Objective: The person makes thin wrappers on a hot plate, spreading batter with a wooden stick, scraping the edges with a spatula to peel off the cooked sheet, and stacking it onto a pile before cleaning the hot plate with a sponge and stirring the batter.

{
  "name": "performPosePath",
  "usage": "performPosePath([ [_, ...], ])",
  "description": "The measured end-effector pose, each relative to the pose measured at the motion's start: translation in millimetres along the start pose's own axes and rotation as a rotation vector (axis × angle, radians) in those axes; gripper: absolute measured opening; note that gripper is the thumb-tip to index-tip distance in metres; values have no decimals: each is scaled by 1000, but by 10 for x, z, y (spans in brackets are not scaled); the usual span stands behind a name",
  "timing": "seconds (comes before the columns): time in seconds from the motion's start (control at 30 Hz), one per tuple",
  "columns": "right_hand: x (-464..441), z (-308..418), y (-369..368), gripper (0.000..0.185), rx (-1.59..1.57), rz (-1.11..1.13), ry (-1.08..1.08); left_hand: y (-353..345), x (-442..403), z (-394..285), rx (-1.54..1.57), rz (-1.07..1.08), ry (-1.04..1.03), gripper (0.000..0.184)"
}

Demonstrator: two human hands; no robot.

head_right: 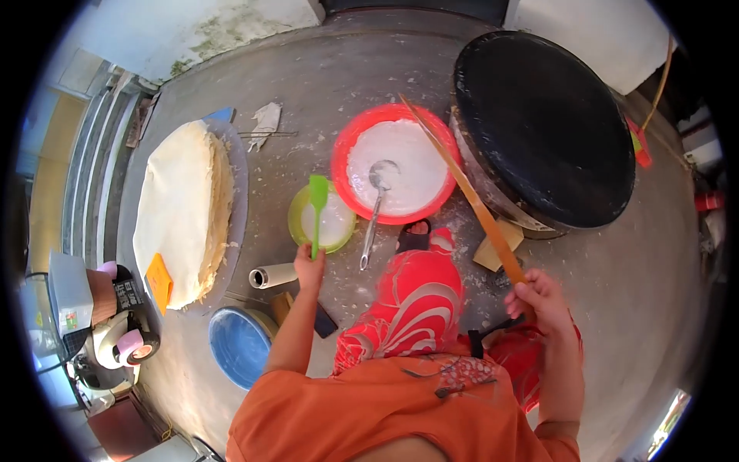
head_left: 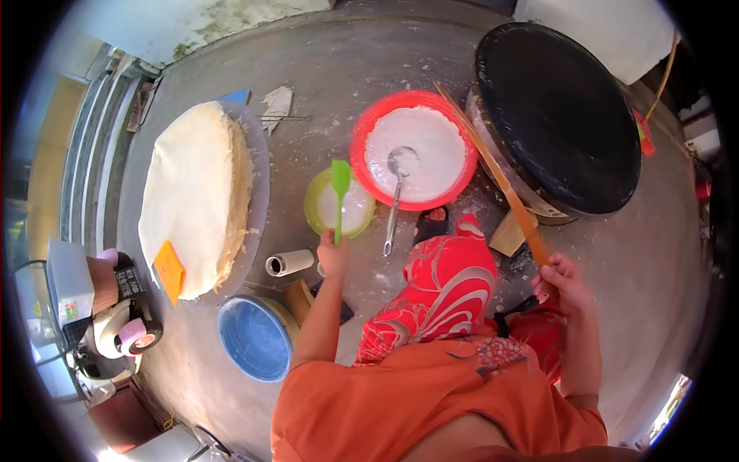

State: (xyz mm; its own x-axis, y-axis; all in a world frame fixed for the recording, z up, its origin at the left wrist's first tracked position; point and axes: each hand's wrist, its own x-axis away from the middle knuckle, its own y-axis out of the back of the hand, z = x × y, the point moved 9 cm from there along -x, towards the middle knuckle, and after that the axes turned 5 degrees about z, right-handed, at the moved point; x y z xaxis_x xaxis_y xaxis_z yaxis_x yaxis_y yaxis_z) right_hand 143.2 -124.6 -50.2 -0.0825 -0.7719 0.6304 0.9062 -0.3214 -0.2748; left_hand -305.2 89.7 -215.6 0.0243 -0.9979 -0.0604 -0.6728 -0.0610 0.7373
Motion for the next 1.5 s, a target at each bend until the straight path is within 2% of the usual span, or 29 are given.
performPosePath([
  [0.07,-8,-23,-57,14,-22,43,-14,-19,-177,-329,269,90,132,23],
  [0.1,-16,12,-111,14,-76,80,36,-31,-257,-537,269,99,131,23],
  [0.17,-35,41,-161,15,-131,121,88,-545,-311,-879,542,537,287,20],
  [0.23,-30,142,-77,15,-62,36,213,-995,-299,-1163,660,702,406,20],
  [0.3,-32,171,-39,14,-17,-12,259,-1303,-370,-1550,311,822,261,19],
  [0.37,-39,210,-11,14,29,-63,305,-1938,-625,-1574,121,697,-34,14],
  [0.43,-40,232,52,12,23,-137,332,-2231,-685,-1988,-13,795,-116,19],
  [0.5,-56,246,73,12,19,-150,338,-2922,-841,-1838,132,732,123,18],
  [0.53,-66,254,94,11,12,-159,343,-2950,-893,-2005,138,737,125,18],
  [0.6,-84,246,136,11,23,-173,350,-3018,-749,-2391,106,988,125,18],
  [0.63,-87,253,157,10,31,-177,362,-3134,-677,-2374,109,994,130,18],
  [0.7,-72,248,186,10,54,-181,350,-3054,-625,-2239,158,717,258,17],
  [0.73,-74,261,194,10,75,-181,348,-3003,-521,-2190,158,719,259,17],
  [0.8,-78,271,196,10,58,-166,347,-2638,-319,-2269,-96,793,33,18],
  [0.83,-58,266,195,10,45,-148,345,-2582,-286,-2149,-97,800,38,18],
  [0.9,-95,306,213,10,25,-155,347,-2443,-402,-2165,-124,793,-105,19],
  [0.93,-91,276,225,10,6,-166,330,-2457,-400,-2163,-129,799,-96,19],
  [1.0,-106,273,201,10,16,-152,343,-2285,-343,-2266,92,923,278,23],
  [1.07,-86,316,195,10,38,-138,372,-2600,-245,-1865,157,834,166,24],
  [1.13,-84,327,186,10,101,-145,365,-2254,-175,-1965,-203,933,-12,24],
  [1.17,-66,315,185,10,99,-143,363,-2129,-207,-1870,-205,934,-9,24],
  [1.23,-88,321,191,10,76,-136,364,-1958,-322,-1680,-430,1016,-49,24],
  [1.33,-78,301,151,10,101,-130,339,-1861,-357,-1826,-339,1064,-140,24],
  [1.47,-75,276,124,9,80,-137,325,-1597,-414,-1680,-313,1036,-32,23],
  [1.5,-84,254,141,9,91,-139,311,-1547,-534,-1689,-509,1080,-81,23],
])
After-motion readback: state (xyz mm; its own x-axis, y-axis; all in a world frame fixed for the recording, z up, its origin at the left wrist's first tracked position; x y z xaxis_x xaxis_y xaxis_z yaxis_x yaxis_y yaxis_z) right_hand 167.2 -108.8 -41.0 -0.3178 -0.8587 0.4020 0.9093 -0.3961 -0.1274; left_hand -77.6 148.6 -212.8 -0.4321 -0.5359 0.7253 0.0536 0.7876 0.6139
